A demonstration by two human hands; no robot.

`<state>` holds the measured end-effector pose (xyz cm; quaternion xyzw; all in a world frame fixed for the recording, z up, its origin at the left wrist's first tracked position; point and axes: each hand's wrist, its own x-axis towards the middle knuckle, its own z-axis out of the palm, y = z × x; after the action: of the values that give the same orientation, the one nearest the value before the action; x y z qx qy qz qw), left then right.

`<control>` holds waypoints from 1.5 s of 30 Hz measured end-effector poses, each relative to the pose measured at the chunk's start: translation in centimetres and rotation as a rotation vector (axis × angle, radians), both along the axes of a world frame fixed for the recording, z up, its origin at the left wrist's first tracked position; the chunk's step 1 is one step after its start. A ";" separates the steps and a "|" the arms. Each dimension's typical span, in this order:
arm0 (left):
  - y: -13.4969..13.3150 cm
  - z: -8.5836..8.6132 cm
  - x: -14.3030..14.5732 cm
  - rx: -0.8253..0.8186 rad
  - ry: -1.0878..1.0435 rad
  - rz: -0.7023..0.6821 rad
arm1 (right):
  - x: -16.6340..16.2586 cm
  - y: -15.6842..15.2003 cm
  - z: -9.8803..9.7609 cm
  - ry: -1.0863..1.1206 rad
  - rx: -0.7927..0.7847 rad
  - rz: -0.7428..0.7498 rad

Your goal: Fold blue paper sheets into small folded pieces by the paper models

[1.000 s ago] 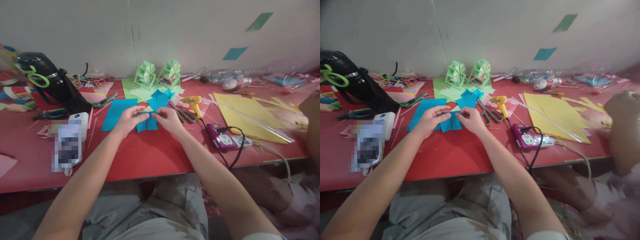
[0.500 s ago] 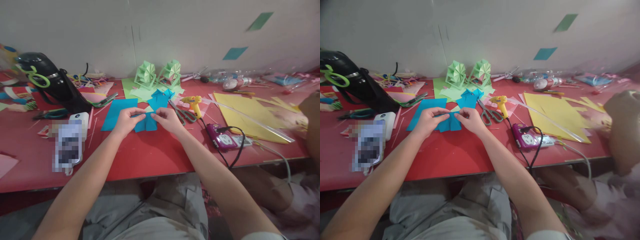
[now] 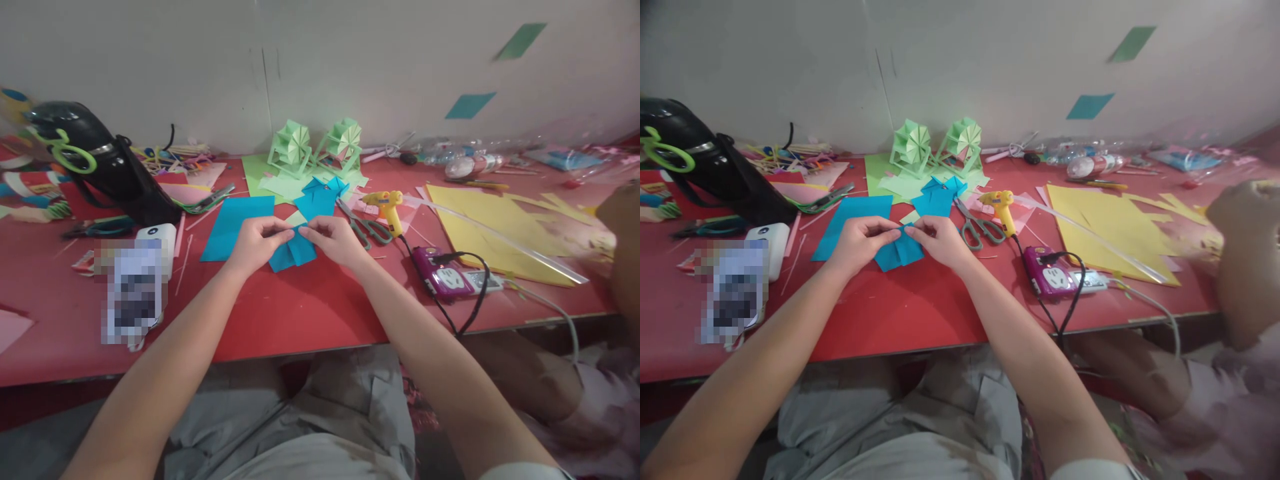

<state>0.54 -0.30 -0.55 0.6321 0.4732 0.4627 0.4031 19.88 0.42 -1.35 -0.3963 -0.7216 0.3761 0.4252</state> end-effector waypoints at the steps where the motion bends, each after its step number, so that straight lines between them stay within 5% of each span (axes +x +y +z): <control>1: 0.0 0.0 0.0 0.006 -0.002 0.027 | 0.0 0.0 0.0 -0.009 -0.004 0.002; 4: 0.1 0.1 0.0 -0.001 -0.005 0.066 | 0.1 0.0 0.1 -0.062 0.030 -0.018; 10: -0.2 0.3 0.1 0.005 0.080 -0.079 | 0.5 0.1 0.1 -0.128 0.032 0.033; 17: 0.1 0.0 -0.1 0.060 0.096 0.029 | 0.1 0.1 0.0 -0.122 0.018 0.019; 25: -0.2 0.6 -0.4 0.012 0.192 -0.158 | 0.7 0.1 0.1 -0.166 0.003 0.136; 30: 0.0 0.7 -0.6 0.052 0.131 -0.025 | 0.6 0.3 0.0 -0.133 0.003 0.096; 36: -0.1 0.9 -0.8 0.035 0.140 -0.136 | 0.8 0.1 0.3 -0.173 0.042 0.106; 45: 0.1 0.7 -0.9 0.089 0.139 0.022 | 0.5 0.3 -0.2 -0.064 0.001 0.086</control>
<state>-0.39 -0.23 0.16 0.6747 0.4860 0.4426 0.3356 20.34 0.72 -1.54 -0.3765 -0.7514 0.3809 0.3853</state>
